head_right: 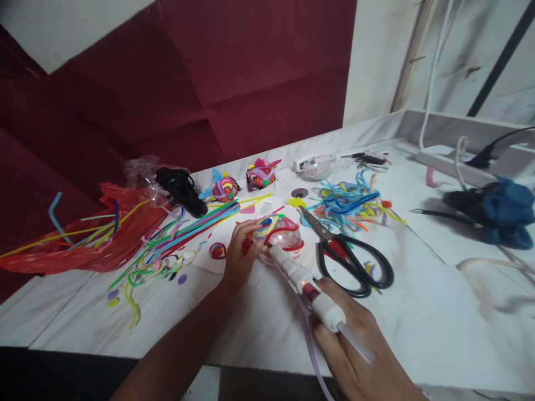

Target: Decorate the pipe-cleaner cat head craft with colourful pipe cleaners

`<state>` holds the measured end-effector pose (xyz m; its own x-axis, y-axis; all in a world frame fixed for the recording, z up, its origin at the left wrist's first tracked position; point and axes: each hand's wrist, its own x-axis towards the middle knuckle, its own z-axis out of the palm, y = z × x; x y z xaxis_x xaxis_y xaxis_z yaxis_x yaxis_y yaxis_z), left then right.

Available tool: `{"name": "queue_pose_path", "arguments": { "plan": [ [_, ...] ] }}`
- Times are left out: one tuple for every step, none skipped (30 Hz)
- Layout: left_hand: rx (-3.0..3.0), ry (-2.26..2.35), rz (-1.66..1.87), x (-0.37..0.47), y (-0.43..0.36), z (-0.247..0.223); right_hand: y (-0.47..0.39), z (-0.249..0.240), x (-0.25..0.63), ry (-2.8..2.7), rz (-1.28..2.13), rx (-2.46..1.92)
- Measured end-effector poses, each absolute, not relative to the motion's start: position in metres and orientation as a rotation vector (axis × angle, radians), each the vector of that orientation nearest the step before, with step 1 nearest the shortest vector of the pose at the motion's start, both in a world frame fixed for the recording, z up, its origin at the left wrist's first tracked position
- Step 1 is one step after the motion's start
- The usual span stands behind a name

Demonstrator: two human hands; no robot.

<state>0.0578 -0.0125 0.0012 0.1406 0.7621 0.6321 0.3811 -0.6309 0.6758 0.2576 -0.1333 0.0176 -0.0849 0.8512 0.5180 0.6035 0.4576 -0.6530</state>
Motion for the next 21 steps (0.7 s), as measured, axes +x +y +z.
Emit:
{"name": "queue_pose_path", "arguments": {
  "plan": [
    [2.072, 1.098, 1.490, 0.058, -0.012, 0.001, -0.134, 0.016, 0.258, -1.794, 0.321, -1.237],
    [2.071, 1.093, 1.489, 0.058, -0.012, 0.001, -0.135, 0.015, 0.259, -1.804, 0.319, -1.238],
    [2.071, 1.090, 1.487, 0.058, -0.012, 0.001, -0.135, 0.015, 0.259, -1.817, 0.321, -1.242],
    [2.071, 1.089, 1.484, 0.057, -0.013, 0.001, -0.135, 0.014, 0.259, -1.826, 0.317, -1.244],
    [2.070, 1.091, 1.481, 0.057, -0.013, 0.002, -0.136, 0.014, 0.259, -1.838, 0.308, -1.247],
    [2.068, 1.097, 1.481, 0.057, -0.013, 0.002, -0.136, 0.014, 0.259, -1.848, 0.285, -1.250],
    [2.067, 1.101, 1.481, 0.057, -0.013, 0.002, -0.136, 0.014, 0.259, -1.862, 0.254, -1.250],
    [2.067, 1.099, 1.483, 0.057, -0.013, 0.002, -0.136, 0.014, 0.258, -1.877, 0.223, -1.250],
    [2.067, 1.094, 1.484, 0.057, -0.013, 0.002, -0.136, 0.013, 0.258, -1.890, 0.190, -1.248],
    [2.066, 1.089, 1.485, 0.057, -0.013, 0.002, -0.136, 0.012, 0.259, -1.906, 0.156, -1.244],
    [2.065, 1.085, 1.485, 0.057, -0.013, 0.002, -0.136, 0.011, 0.259, -1.921, 0.115, -1.239],
    [2.066, 1.084, 1.482, 0.057, -0.013, 0.002, -0.137, 0.010, 0.260, -1.929, 0.073, -1.239],
    [2.066, 1.085, 1.480, 0.057, -0.013, 0.002, -0.137, 0.008, 0.261, -1.939, 0.033, -1.240],
    [2.065, 1.090, 1.480, 0.057, -0.013, 0.001, -0.137, 0.007, 0.262, -1.946, -0.004, -1.247],
    [2.066, 1.093, 1.479, 0.057, -0.013, 0.001, -0.137, 0.006, 0.263, -1.950, -0.039, -1.254],
    [2.067, 1.093, 1.482, 0.057, -0.012, 0.001, -0.138, 0.005, 0.263, -1.949, -0.067, -1.264],
    [2.067, 1.094, 1.486, 0.057, -0.012, 0.001, -0.138, 0.005, 0.264, -1.945, -0.088, -1.268],
    [2.068, 1.093, 1.490, 0.057, -0.012, 0.000, -0.138, 0.005, 0.264, -1.945, -0.099, -1.269],
    [2.068, 1.094, 1.492, 0.058, -0.012, 0.000, -0.138, 0.007, 0.264, -1.945, -0.103, -1.265],
    [2.069, 1.095, 1.492, 0.058, -0.012, 0.000, -0.138, 0.008, 0.263, -1.946, -0.099, -1.258],
    [2.070, 1.095, 1.494, 0.058, -0.012, 0.000, -0.138, 0.010, 0.263, -1.949, -0.086, -1.246]
  ]
}}
